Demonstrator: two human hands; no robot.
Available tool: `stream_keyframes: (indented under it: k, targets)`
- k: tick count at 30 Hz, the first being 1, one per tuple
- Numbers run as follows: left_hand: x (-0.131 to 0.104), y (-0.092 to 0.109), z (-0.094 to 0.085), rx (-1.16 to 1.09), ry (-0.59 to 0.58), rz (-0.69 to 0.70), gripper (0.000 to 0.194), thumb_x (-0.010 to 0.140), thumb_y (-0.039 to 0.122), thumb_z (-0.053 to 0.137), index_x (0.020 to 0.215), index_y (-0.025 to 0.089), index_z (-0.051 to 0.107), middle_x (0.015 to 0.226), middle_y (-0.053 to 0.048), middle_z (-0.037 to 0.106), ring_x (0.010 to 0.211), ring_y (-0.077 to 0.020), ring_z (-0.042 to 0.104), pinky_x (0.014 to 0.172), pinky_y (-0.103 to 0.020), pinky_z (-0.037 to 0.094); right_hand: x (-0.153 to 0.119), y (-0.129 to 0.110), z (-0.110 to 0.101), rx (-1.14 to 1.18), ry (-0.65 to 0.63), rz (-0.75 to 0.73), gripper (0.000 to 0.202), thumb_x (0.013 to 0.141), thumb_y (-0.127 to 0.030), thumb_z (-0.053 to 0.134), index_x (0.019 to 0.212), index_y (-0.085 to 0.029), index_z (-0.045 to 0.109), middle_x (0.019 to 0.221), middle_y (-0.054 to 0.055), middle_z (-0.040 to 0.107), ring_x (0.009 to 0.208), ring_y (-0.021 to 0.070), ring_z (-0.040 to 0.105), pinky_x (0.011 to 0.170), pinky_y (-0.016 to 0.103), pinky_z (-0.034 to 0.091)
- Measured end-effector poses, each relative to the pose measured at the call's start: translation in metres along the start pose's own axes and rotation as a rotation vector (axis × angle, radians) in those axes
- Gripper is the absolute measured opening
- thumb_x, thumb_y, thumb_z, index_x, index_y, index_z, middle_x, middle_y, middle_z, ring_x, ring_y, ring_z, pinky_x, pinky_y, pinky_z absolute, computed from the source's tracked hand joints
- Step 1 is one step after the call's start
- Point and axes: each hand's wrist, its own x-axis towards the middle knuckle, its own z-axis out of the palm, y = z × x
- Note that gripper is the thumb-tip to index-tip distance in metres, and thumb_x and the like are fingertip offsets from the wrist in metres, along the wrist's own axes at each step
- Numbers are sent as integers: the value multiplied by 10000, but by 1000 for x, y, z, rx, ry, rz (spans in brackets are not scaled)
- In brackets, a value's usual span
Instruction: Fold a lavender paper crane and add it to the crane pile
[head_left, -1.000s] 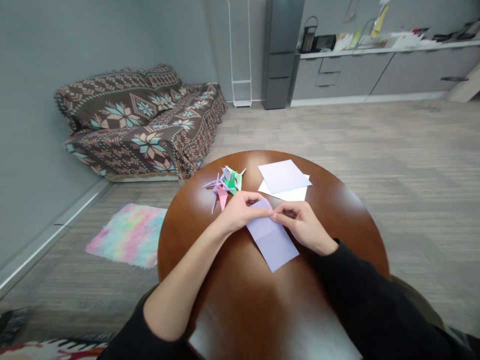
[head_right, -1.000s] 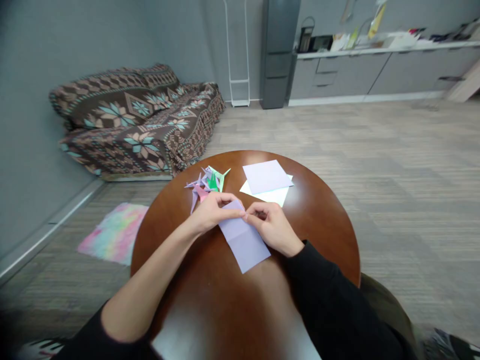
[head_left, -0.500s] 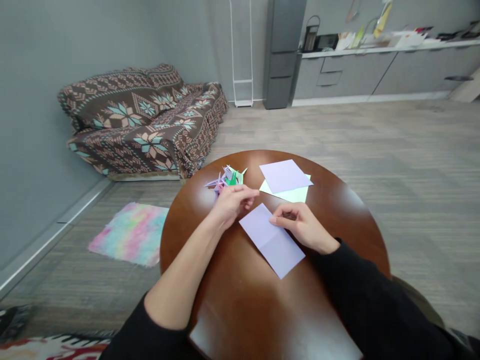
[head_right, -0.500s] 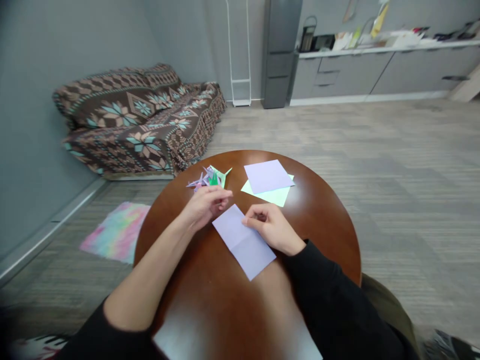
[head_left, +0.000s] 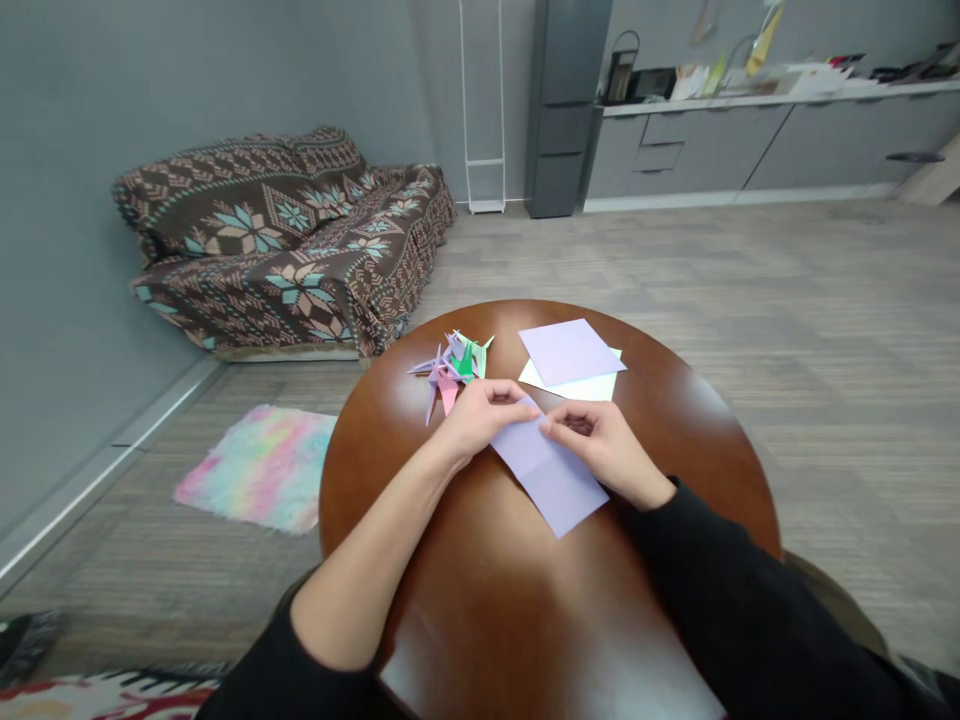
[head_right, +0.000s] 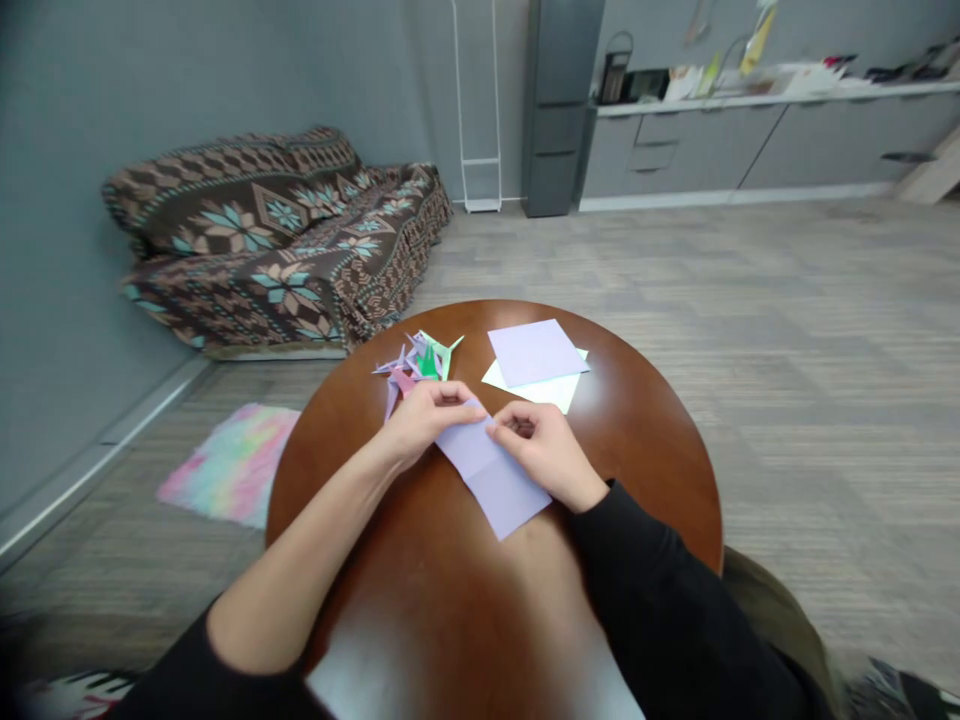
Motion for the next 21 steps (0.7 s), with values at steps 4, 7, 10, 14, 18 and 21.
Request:
stream_keyframes:
  k: [4,7,10,14,18,21]
  targets:
    - [1,-6,5,-39,25,-23,215,653,292,817,659,147,658,622,1,658,549,-102,546,547,-222,376,2,1,2,20,50,-48,183,809,-351,715,803,-171,680,791,38,703,719,181,616,677,301,453]
    - [0,-7,8,-63,27,-47,229,655,293,819,641,149,641,603,11,639,536,-95,529,532,-219,360,2,1,1,-3,60,-63,162,824,-324,678,760,-174,676,735,23,685,674,166,594,642,289,431]
    - [-1,-5,10,-82,17,-73,240,634,293,837,633,147,647,598,14,635,534,-94,528,532,-219,358,2,-1,0,-1,69,-60,148,802,-294,667,712,-176,667,690,9,668,649,157,575,623,279,412]
    - [2,-1,4,-151,93,-76,250,596,278,854,609,145,642,625,8,651,556,-97,546,554,-222,375,3,-3,-2,-13,89,-19,152,771,-259,644,644,-176,631,631,-7,623,605,135,522,584,265,371]
    - [3,6,-12,-165,209,-33,251,594,291,841,630,151,635,627,16,638,569,-105,554,570,-225,386,2,-2,-5,-42,80,-16,151,768,-243,610,632,-178,594,613,-13,591,592,129,499,567,263,351]
    - [1,11,-23,-38,157,-32,233,606,294,820,668,149,648,617,19,624,549,-100,525,546,-220,357,1,-2,-7,-86,57,-33,120,772,-229,588,664,-177,590,642,-12,587,609,131,504,581,265,359]
